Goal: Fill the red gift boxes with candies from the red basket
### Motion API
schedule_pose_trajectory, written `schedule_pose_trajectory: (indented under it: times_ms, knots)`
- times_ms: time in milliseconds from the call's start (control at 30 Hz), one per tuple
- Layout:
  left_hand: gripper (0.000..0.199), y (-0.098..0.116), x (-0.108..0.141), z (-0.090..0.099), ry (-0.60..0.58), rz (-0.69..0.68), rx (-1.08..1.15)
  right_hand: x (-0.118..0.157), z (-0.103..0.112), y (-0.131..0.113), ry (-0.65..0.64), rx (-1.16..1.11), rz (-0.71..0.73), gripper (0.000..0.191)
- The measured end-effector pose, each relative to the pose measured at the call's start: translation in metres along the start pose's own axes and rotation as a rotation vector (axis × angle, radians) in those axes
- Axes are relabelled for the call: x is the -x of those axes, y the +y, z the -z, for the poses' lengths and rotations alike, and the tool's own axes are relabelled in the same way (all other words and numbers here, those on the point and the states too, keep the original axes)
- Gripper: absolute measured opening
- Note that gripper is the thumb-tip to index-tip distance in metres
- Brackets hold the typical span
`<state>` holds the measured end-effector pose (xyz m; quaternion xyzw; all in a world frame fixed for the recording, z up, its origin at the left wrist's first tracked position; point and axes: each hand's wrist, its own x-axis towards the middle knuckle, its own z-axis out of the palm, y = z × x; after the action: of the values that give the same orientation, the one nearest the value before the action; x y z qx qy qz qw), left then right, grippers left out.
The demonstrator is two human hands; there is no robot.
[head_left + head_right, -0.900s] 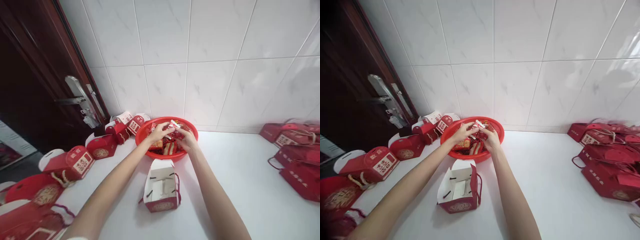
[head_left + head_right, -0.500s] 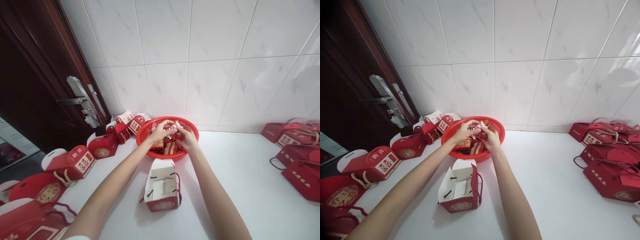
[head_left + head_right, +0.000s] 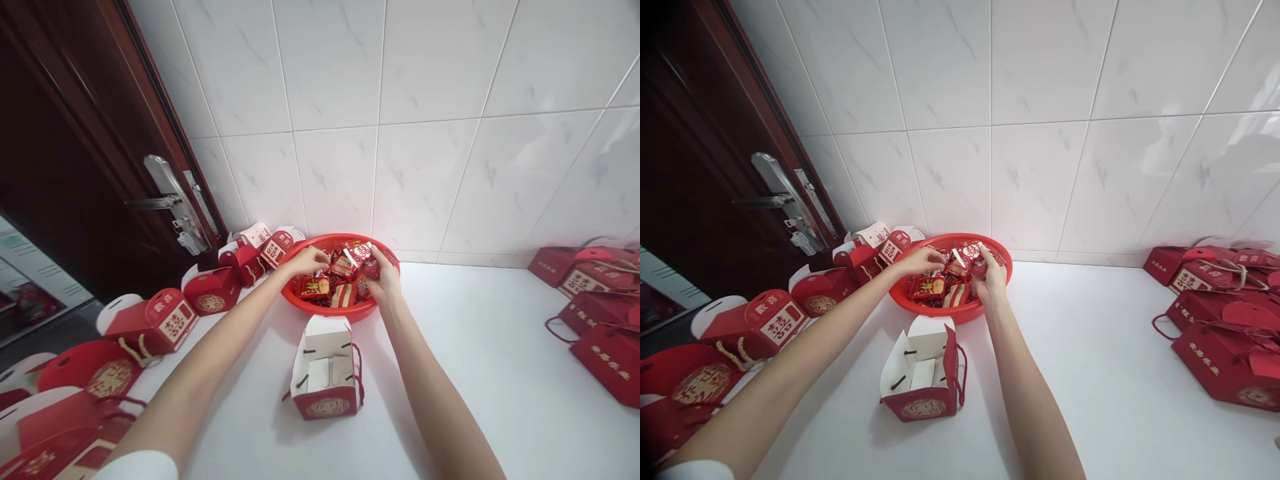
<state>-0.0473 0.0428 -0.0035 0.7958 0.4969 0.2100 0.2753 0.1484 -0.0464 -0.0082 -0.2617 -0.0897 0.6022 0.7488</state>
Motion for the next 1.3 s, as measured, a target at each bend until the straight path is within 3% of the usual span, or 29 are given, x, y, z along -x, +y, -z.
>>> schedule_pose_trajectory:
  times_ms: [67, 167, 267, 467, 667, 867, 1033, 1300]
  knots:
    - [0.016, 0.0, -0.003, -0.008, -0.134, 0.017, -0.11, 0.0, 0.001, 0.0, -0.013, -0.01, 0.0, 0.013]
    - [0.032, 0.004, -0.008, -0.02, -0.25, 0.044, -0.244, -0.001, 0.001, 0.001, -0.038, -0.011, -0.009, 0.012]
    - [0.051, 0.008, -0.012, -0.027, -0.291, 0.046, -0.344, -0.003, 0.002, 0.001, -0.041, 0.004, -0.013, 0.012]
    - [0.042, 0.012, -0.009, -0.03, -0.309, 0.022, -0.382, -0.004, 0.003, 0.002, -0.087, 0.017, -0.001, 0.013]
    - [0.011, 0.016, -0.006, -0.028, -0.217, -0.021, -0.302, -0.004, 0.004, 0.002, -0.107, 0.064, -0.003, 0.017]
    - [0.03, 0.017, -0.002, -0.025, -0.033, -0.011, -0.21, -0.004, 0.005, 0.003, -0.112, 0.076, 0.004, 0.014]
    - [0.011, 0.012, -0.005, -0.022, 0.015, -0.044, -0.134, -0.003, 0.005, 0.002, -0.101, 0.087, 0.012, 0.014]
    - [0.034, 0.004, -0.01, -0.017, 0.228, -0.003, -0.143, 0.0, 0.002, 0.001, -0.07, 0.08, 0.01, 0.013]
